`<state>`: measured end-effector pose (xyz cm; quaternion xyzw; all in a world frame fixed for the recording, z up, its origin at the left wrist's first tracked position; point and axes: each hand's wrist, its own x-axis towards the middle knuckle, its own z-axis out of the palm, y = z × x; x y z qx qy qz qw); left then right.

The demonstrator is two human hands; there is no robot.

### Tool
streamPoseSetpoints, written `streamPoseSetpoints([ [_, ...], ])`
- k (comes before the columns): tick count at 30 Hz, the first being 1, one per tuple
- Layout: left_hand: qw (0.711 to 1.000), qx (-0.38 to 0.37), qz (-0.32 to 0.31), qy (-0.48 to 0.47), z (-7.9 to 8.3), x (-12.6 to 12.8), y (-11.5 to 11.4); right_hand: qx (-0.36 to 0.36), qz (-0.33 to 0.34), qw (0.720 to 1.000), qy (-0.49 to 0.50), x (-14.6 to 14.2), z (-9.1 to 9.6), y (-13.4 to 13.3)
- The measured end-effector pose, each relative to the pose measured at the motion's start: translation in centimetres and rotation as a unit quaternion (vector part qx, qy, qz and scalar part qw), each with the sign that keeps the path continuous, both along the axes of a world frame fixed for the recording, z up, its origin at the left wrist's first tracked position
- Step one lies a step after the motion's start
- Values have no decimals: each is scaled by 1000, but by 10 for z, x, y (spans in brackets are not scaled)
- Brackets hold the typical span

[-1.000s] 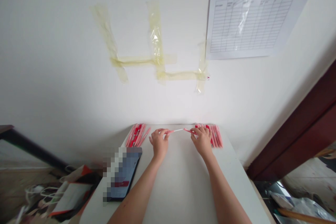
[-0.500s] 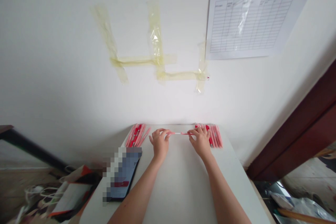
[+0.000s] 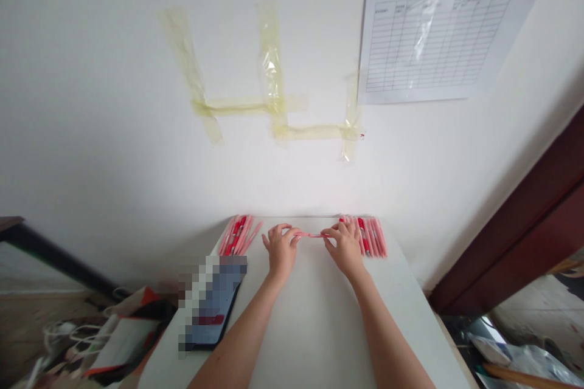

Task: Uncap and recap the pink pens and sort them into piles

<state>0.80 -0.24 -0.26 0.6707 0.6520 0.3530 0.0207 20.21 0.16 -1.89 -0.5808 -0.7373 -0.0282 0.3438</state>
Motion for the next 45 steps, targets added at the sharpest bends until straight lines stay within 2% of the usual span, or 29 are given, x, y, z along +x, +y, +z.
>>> streamPoseSetpoints([
  [15, 1000, -6, -23, -16, -2, 1, 0, 13, 6, 1000, -10, 1, -1, 1],
  [22, 999, 4, -43, -23, 0, -1, 1, -16, 30, 999, 15, 3, -1, 2],
  [29, 999, 1, -45, -26, -2, 0, 1, -54, 24, 996, 73, 2, 4, 0],
  [35, 999, -6, -31, -27, -2, 0, 3, -20, 41, 997, 55, 2, 6, -2],
  [45, 999, 10, -26, -19, -4, 1, 2, -22, 24, 999, 33, 3, 4, 0],
])
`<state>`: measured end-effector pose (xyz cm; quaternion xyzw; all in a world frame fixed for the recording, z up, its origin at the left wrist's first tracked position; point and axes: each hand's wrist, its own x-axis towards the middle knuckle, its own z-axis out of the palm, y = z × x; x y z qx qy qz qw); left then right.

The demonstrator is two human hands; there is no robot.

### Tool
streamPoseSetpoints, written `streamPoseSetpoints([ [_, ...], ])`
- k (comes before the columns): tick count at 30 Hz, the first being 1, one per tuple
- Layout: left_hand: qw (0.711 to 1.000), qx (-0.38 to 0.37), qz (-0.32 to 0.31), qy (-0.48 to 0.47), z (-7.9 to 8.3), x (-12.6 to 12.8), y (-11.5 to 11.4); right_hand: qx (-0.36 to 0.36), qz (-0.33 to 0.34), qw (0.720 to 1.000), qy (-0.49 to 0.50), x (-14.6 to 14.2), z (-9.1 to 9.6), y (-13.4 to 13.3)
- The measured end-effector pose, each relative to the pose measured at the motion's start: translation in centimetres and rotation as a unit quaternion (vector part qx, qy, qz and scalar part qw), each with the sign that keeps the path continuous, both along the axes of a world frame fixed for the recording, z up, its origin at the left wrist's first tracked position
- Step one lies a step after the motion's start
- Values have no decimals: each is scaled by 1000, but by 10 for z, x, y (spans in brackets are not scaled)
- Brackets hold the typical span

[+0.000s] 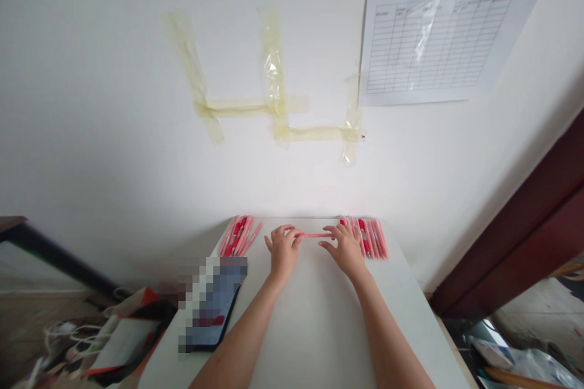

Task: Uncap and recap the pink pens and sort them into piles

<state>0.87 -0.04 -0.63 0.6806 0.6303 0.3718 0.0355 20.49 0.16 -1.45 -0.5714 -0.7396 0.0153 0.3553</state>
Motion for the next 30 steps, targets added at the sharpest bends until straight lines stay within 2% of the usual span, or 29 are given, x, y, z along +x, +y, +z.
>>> streamPoseSetpoints([
  [4, 1000, -3, 2, -3, 1, 0, 0, 14, -3, 1000, 8, 0, -1, 1],
  [11, 1000, -10, -5, -3, 3, 0, -2, -13, -10, 1000, 22, 3, -5, 4],
  [30, 1000, -9, 2, -10, 4, -1, -2, 20, -1, 999, 40, 2, -3, 2],
])
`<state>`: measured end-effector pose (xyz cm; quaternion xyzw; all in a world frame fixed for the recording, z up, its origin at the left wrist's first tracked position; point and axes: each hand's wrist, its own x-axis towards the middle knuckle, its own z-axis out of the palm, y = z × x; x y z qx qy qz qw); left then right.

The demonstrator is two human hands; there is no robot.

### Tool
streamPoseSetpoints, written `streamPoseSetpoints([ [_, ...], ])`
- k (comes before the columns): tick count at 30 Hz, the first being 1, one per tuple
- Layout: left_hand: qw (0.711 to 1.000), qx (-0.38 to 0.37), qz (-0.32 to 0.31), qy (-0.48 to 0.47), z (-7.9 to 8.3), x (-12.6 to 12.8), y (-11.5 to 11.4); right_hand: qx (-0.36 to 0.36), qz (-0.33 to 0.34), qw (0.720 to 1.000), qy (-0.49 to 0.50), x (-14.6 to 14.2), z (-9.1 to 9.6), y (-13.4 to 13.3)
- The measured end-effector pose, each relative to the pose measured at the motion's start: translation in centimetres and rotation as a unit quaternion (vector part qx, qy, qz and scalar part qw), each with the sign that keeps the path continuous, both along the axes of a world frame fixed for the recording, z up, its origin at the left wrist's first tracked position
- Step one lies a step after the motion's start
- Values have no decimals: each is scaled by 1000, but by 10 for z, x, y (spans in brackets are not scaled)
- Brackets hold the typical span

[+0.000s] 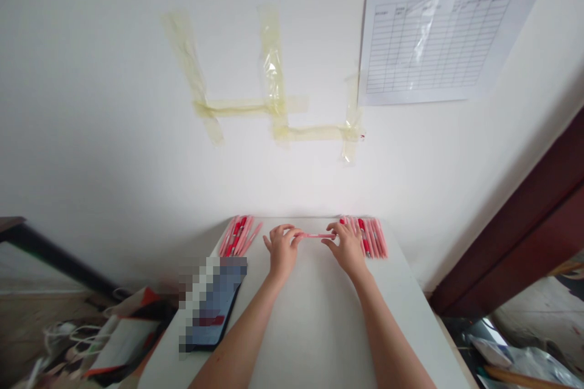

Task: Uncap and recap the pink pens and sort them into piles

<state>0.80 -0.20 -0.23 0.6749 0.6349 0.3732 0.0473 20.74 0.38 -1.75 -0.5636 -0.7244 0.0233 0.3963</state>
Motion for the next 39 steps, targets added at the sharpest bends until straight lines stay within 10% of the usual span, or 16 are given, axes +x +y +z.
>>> streamPoseSetpoints([
  [39, 999, -20, 4, -27, -2, -4, 7, 8, -22, 1000, -19, 8, -3, 4],
])
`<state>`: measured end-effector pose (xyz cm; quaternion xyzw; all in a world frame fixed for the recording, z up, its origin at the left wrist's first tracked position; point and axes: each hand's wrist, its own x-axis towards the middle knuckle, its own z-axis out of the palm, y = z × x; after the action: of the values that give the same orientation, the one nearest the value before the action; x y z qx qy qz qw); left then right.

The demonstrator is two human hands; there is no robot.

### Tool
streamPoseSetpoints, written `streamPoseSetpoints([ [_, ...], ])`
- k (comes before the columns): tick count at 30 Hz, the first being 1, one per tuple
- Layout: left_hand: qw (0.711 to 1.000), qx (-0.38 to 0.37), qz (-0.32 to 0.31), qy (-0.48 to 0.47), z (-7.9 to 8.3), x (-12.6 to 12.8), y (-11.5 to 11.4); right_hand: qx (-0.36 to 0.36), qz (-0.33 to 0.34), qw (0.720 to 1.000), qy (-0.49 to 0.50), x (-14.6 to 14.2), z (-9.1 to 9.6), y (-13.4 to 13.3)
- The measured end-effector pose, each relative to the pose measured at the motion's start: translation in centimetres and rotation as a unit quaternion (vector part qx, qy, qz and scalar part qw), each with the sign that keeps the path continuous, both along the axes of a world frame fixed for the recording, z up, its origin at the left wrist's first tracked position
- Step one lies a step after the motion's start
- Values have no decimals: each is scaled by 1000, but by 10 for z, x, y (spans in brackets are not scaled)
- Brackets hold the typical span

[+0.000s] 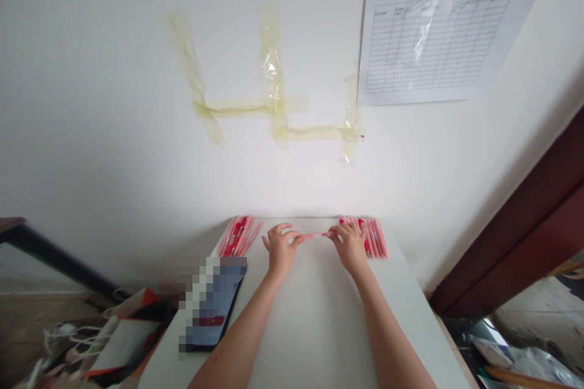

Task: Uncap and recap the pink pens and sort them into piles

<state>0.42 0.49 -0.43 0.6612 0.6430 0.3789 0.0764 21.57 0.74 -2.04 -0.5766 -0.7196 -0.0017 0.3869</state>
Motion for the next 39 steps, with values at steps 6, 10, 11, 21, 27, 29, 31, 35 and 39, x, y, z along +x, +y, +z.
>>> streamPoseSetpoints([
  [6, 999, 39, 0, 4, 1, 0, 1, -39, -1, 999, 13, -2, 5, -5],
  [10, 999, 46, 3, 3, 1, 0, 0, -46, -4, 999, 14, -3, 6, -5],
  [11, 999, 45, 4, 2, 0, 0, 0, -41, -2, 999, 13, -3, 6, -5],
  [21, 999, 51, -5, 11, -2, 1, 1, -28, 7, 1000, 2, -2, 1, 0],
  [27, 997, 66, -18, 18, -2, 3, -2, -41, -4, 999, 19, -1, 0, 0],
  [29, 997, 68, -18, 17, -3, 3, -2, -37, -7, 999, 23, -1, 1, -1],
  [31, 997, 68, -12, 15, -4, 3, 0, -21, -7, 999, 27, -2, 1, -1],
  [35, 998, 64, -3, 11, -6, 1, 1, 5, 7, 1000, 30, -3, 0, 0],
  [39, 998, 61, -19, 18, -6, 3, 0, 7, 5, 999, 39, -2, 0, 0],
])
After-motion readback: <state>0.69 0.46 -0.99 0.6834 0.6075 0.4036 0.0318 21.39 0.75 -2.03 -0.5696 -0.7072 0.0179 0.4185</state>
